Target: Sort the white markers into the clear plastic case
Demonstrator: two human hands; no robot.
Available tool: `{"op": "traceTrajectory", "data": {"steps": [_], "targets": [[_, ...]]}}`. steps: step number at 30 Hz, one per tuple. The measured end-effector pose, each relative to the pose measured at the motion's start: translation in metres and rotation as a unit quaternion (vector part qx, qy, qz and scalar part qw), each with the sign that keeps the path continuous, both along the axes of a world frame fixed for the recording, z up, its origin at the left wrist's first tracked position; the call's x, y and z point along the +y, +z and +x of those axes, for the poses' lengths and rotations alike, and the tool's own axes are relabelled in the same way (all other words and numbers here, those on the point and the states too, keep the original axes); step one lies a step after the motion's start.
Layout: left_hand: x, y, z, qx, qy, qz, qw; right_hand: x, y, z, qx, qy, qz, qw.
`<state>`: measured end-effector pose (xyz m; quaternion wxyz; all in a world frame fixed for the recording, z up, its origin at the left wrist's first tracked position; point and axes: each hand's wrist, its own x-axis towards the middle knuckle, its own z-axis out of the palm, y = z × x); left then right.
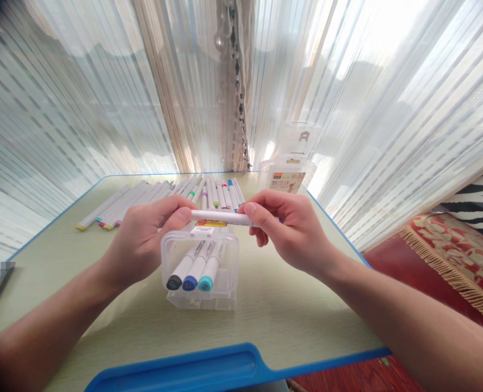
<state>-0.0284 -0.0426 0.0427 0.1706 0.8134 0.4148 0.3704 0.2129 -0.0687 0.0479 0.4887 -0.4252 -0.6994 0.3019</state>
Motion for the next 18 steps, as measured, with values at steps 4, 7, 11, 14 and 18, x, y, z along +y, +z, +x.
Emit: {"op": "traceTrajectory", "data": {"steps": [4, 7, 11, 14, 18], "targets": [[-0.0002, 0.0, 0.0004, -0.002, 0.001, -0.002, 1.0, 0.0002, 0.0001, -0.0003, 0.003, 0.002, 0.0, 1.0], [-0.0002, 0.0, 0.0007, -0.002, 0.0, -0.003, 1.0, 0.0006, 0.0003, 0.0, 0.004, 0.004, -0.001, 1.0], [0.0001, -0.0004, 0.0003, -0.002, 0.002, -0.004, 1.0, 0.0007, 0.0004, 0.0007, 0.005, 0.004, 0.0, 1.0], [0.0001, -0.001, -0.0002, -0.001, 0.002, -0.004, 1.0, 0.0002, 0.0002, 0.0006, 0.005, 0.004, 0.001, 1.0], [0.0002, -0.0013, -0.0002, 0.0, 0.004, -0.003, 1.0, 0.0002, -0.0003, 0.0005, 0.004, 0.004, -0.001, 1.0]]}}
